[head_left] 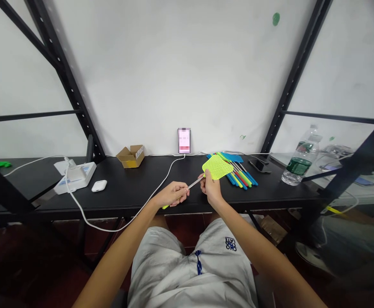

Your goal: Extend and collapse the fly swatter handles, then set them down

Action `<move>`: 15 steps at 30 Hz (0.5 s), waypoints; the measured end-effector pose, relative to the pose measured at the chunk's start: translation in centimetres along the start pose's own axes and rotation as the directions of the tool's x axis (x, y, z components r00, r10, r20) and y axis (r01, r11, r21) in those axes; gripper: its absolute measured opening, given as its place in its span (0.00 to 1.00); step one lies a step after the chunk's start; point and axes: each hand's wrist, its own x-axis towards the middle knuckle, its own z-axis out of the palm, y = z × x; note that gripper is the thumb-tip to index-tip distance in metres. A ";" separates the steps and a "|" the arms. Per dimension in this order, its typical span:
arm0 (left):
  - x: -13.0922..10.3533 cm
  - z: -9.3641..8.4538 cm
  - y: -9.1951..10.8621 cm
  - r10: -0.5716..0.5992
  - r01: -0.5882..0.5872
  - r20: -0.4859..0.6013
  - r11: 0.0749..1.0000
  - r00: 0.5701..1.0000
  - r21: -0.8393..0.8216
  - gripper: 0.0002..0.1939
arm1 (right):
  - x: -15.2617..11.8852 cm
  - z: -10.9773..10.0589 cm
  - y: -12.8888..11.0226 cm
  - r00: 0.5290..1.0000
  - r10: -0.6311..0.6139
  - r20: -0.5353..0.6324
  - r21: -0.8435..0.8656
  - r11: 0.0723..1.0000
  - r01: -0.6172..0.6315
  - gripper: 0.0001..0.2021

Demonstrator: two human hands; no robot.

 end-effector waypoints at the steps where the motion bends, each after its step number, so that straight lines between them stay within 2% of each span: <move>1: 0.0 0.0 0.0 0.003 -0.003 0.003 1.000 1.000 -0.001 0.17 | 0.0 0.0 -0.1 1.000 -0.001 -0.004 -0.003 1.000 0.001 0.22; 6: 0.1 -0.1 -0.2 0.005 -0.005 0.023 1.000 1.000 -0.027 0.17 | 0.0 -0.1 -0.2 0.999 0.004 0.037 0.031 0.999 -0.006 0.22; 12: 0.7 0.5 -0.3 0.049 -0.055 -0.071 0.995 0.996 -0.082 0.16 | -1.0 0.7 -0.1 0.966 0.019 0.260 -0.015 1.000 -0.016 0.19; 15: 0.9 0.7 -0.5 0.066 -0.074 -0.094 0.994 0.993 -0.081 0.17 | -1.5 1.2 0.1 0.957 0.020 0.290 -0.046 0.999 -0.007 0.17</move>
